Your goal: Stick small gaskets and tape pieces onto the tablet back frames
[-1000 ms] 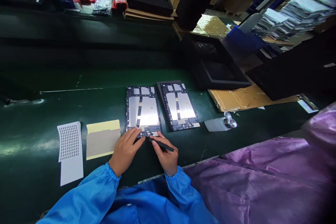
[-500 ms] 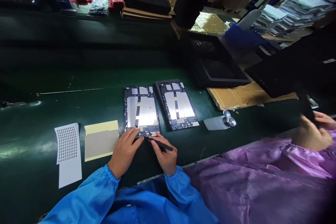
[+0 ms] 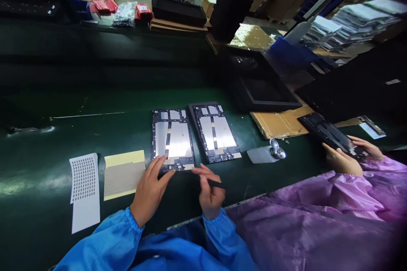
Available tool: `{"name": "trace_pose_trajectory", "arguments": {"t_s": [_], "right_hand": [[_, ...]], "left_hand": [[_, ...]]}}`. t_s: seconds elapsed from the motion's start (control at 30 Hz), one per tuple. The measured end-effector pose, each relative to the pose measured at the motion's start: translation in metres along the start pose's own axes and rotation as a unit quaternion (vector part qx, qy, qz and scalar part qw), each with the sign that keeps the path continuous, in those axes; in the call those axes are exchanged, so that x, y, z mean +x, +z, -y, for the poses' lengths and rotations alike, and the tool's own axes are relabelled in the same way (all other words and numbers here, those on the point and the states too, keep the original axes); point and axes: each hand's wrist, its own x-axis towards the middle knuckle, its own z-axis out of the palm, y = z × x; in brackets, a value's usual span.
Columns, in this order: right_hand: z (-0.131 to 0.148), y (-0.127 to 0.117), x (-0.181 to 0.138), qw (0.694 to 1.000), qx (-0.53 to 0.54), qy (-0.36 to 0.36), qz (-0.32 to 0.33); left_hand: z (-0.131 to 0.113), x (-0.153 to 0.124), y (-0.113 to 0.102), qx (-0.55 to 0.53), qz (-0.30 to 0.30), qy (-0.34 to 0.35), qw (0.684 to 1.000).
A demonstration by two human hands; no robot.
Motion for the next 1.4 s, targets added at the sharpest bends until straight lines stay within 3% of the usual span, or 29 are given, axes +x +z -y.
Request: {"name": "trace_pose_trajectory", "arguments": {"t_s": [0.07, 0.17, 0.3, 0.37, 0.47, 0.5, 0.6, 0.67, 0.73, 0.8, 0.83, 0.87, 0.97, 1.03, 1.1, 1.2, 1.4], "right_hand": [[-0.005, -0.011, 0.005, 0.999, -0.039, 0.037, 0.003], [-0.011, -0.018, 0.013, 0.984, -0.12, 0.088, 0.096], [-0.008, 0.007, 0.038, 0.972, -0.051, 0.124, 0.193], [0.002, 0.039, 0.06, 0.947, 0.038, 0.192, 0.254], [0.028, 0.109, 0.1, 0.854, 0.172, 0.342, 0.351], [0.037, 0.135, 0.112, 0.844, 0.184, 0.346, 0.366], [0.063, 0.204, 0.145, 0.848, 0.192, 0.32, 0.376], [0.07, 0.224, 0.161, 0.861, 0.186, 0.291, 0.374], [0.062, 0.211, 0.171, 0.882, 0.178, 0.256, 0.353], [0.036, 0.164, 0.177, 0.924, 0.142, 0.204, 0.291], [0.018, 0.132, 0.179, 0.967, 0.066, 0.13, 0.207], [-0.002, 0.096, 0.181, 0.989, -0.018, 0.086, 0.123], [-0.064, -0.004, 0.187, 0.989, -0.127, 0.071, -0.01], [-0.093, -0.044, 0.188, 0.983, -0.176, 0.026, -0.049], [-0.105, -0.057, 0.182, 0.982, -0.183, 0.002, -0.044], [-0.096, -0.048, 0.15, 0.984, -0.175, -0.014, -0.004], [-0.064, -0.035, 0.071, 0.959, -0.214, 0.062, 0.177]], "left_hand": [[0.0, 0.004, -0.01, 0.023, -0.014, -0.064, 0.998], [0.007, 0.022, -0.015, 0.029, 0.005, -0.138, 0.99], [0.044, 0.084, -0.01, 0.004, 0.083, -0.201, 0.976], [0.076, 0.132, -0.014, 0.018, 0.138, -0.272, 0.952], [0.129, 0.21, -0.03, 0.04, 0.13, -0.305, 0.943], [0.144, 0.233, -0.035, 0.044, 0.128, -0.304, 0.943], [0.174, 0.276, -0.045, 0.058, 0.13, -0.289, 0.947], [0.182, 0.284, -0.044, 0.07, 0.127, -0.28, 0.949], [0.183, 0.279, -0.037, 0.082, 0.114, -0.27, 0.953], [0.175, 0.263, -0.028, 0.079, 0.101, -0.241, 0.962], [0.168, 0.252, -0.022, 0.068, 0.099, -0.216, 0.969], [0.157, 0.24, -0.016, 0.049, 0.103, -0.184, 0.976], [0.103, 0.194, 0.007, -0.035, 0.128, -0.072, 0.988], [0.057, 0.163, 0.023, -0.086, 0.135, -0.02, 0.987], [0.012, 0.136, 0.037, -0.117, 0.125, -0.004, 0.985], [-0.031, 0.1, 0.045, -0.132, 0.092, -0.038, 0.986], [-0.039, -0.007, 0.015, -0.094, 0.049, -0.131, 0.986]]}}
